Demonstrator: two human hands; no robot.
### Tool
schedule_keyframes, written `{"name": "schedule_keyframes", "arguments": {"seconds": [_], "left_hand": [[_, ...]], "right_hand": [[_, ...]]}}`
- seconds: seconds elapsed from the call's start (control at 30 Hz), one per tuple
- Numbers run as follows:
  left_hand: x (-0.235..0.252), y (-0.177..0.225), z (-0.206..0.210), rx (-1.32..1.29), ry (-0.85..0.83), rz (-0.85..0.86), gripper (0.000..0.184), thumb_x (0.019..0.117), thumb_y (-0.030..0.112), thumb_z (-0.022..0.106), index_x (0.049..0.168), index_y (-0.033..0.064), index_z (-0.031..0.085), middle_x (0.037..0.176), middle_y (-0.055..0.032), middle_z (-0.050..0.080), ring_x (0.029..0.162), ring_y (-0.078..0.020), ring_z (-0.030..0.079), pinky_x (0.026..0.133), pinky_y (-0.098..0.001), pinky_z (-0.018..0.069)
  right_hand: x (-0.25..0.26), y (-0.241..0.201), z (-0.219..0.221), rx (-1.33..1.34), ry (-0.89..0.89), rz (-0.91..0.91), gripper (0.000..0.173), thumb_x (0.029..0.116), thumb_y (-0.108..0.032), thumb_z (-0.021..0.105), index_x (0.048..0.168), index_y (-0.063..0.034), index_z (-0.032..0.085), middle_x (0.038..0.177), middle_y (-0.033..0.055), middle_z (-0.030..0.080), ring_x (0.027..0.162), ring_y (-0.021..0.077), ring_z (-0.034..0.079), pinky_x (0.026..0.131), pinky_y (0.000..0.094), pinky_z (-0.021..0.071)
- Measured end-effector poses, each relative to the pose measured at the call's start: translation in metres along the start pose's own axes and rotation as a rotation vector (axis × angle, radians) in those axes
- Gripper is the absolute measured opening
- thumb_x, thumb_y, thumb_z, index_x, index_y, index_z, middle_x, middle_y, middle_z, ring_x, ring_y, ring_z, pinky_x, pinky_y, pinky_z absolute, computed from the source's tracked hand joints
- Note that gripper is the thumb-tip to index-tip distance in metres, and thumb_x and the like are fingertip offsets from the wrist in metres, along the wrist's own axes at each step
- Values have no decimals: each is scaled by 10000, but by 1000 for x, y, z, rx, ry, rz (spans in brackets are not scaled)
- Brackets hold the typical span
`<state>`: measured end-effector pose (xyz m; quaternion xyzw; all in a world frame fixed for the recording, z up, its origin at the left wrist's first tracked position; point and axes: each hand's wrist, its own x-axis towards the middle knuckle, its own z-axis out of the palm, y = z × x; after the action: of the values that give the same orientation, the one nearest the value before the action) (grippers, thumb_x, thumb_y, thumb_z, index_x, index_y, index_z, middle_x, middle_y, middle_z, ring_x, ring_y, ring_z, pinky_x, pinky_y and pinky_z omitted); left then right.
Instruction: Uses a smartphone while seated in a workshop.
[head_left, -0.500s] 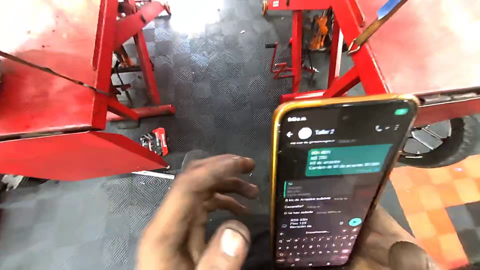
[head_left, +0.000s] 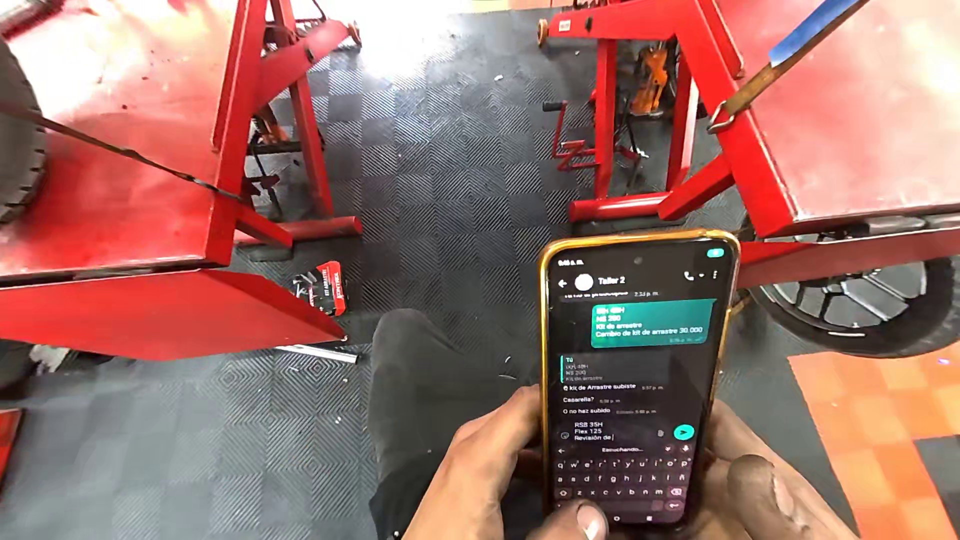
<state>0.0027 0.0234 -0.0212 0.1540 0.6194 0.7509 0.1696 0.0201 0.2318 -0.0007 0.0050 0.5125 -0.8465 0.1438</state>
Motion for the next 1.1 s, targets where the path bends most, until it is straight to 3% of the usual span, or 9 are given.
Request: {"name": "schedule_keyframes", "arguments": {"seconds": [0.5, 1.1], "left_hand": [[0, -12, 5, -7, 63, -54, 445, 1006, 172, 606, 1352, -86, 495, 1202, -129, 691, 1098, -196, 697, 957, -400, 614], [0, -16, 3, -8, 95, -53, 410, 1005, 152, 609, 1338, -67, 516, 1179, -117, 701, 1082, -189, 703, 963, -395, 611]], "right_hand": [[1, 11, -6, 1, 44, 32, 374, 1094, -189, 415, 1412, 1, 466, 1285, 131, 626, 1142, 232, 659, 902, 445, 612], [4, 14, -3, 29, 60, 45, 355, 1102, -201, 419, 1393, -10, 489, 1276, 129, 634, 1120, 238, 678, 839, 434, 640]]}}
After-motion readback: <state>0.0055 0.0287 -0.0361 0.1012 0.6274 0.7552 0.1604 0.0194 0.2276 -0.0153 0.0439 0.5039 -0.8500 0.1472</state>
